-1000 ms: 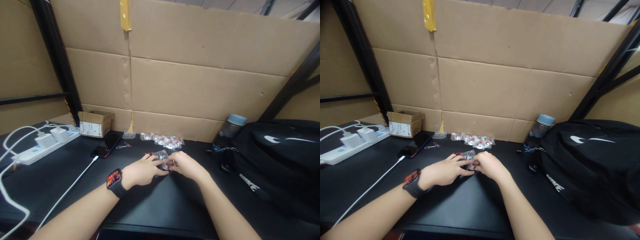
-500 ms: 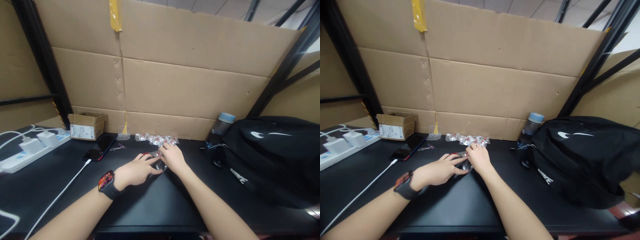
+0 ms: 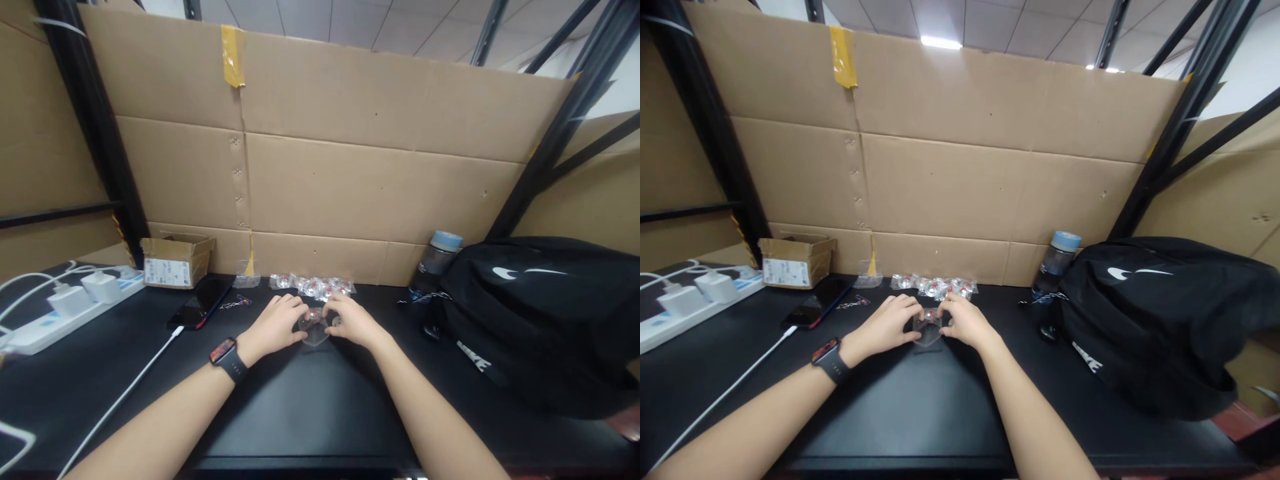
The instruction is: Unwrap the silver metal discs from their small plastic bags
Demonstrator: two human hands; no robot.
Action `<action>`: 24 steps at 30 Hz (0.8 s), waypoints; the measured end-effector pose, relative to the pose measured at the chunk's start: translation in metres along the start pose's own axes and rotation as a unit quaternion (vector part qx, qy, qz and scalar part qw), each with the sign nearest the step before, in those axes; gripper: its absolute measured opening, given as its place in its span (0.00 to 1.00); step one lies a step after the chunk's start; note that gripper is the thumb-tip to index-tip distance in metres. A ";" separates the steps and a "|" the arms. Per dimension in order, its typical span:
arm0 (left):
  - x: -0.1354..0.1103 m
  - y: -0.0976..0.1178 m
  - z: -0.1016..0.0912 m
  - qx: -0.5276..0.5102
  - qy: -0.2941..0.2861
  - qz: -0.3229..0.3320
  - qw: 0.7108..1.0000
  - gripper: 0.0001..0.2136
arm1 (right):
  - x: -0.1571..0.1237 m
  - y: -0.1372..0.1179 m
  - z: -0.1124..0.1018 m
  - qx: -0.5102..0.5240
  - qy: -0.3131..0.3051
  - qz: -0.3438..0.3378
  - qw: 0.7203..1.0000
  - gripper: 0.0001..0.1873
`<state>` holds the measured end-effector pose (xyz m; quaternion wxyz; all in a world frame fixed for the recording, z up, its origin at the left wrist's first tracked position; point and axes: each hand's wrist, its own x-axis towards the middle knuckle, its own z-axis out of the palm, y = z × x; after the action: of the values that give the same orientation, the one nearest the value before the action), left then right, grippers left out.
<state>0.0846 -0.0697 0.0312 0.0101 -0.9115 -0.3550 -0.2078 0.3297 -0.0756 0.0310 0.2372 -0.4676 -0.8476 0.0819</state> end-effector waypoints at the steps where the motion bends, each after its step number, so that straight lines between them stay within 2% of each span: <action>1: 0.001 -0.001 0.003 -0.002 0.002 -0.004 1.000 0.06 | 0.001 0.001 0.004 0.000 -0.004 0.001 1.000 0.11; 3: 0.002 -0.004 0.005 -0.014 0.009 -0.014 1.000 0.02 | 0.003 0.002 0.008 0.004 0.003 -0.001 1.000 0.05; 6: 0.003 -0.010 0.005 -0.052 0.013 -0.038 0.998 0.05 | 0.003 0.003 0.006 0.024 0.018 0.003 1.000 0.03; 10: 0.007 -0.014 0.010 -0.097 0.015 -0.094 0.991 0.07 | 0.004 0.004 0.002 0.022 0.009 0.053 0.998 0.09; 14: 0.009 -0.012 0.018 -0.088 0.056 -0.147 0.984 0.05 | 0.005 0.005 0.010 -0.016 0.013 0.120 0.993 0.11; 17: 0.007 -0.007 0.020 -0.068 0.079 -0.110 0.988 0.11 | 0.005 0.004 0.016 -0.043 0.015 0.170 0.984 0.13; 19: 0.006 -0.003 0.018 -0.060 0.060 -0.054 0.995 0.18 | 0.004 0.001 0.017 -0.054 0.023 0.187 0.981 0.09; 20: 0.006 -0.001 0.017 -0.054 0.042 -0.028 0.997 0.21 | 0.003 0.000 0.016 -0.057 0.027 0.187 0.980 0.07; 22: 0.005 0.004 0.015 -0.037 0.010 0.003 0.999 0.26 | 0.002 -0.003 0.013 -0.056 0.031 0.168 0.984 0.10; 24: 0.004 0.009 0.014 -0.016 -0.007 0.008 1.000 0.25 | 0.001 -0.006 0.010 -0.049 0.018 0.125 0.991 0.14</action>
<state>0.0985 -0.0719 0.0210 -0.0053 -0.9157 -0.3446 -0.2066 0.3201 -0.0777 0.0246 0.2167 -0.5828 -0.7808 0.0609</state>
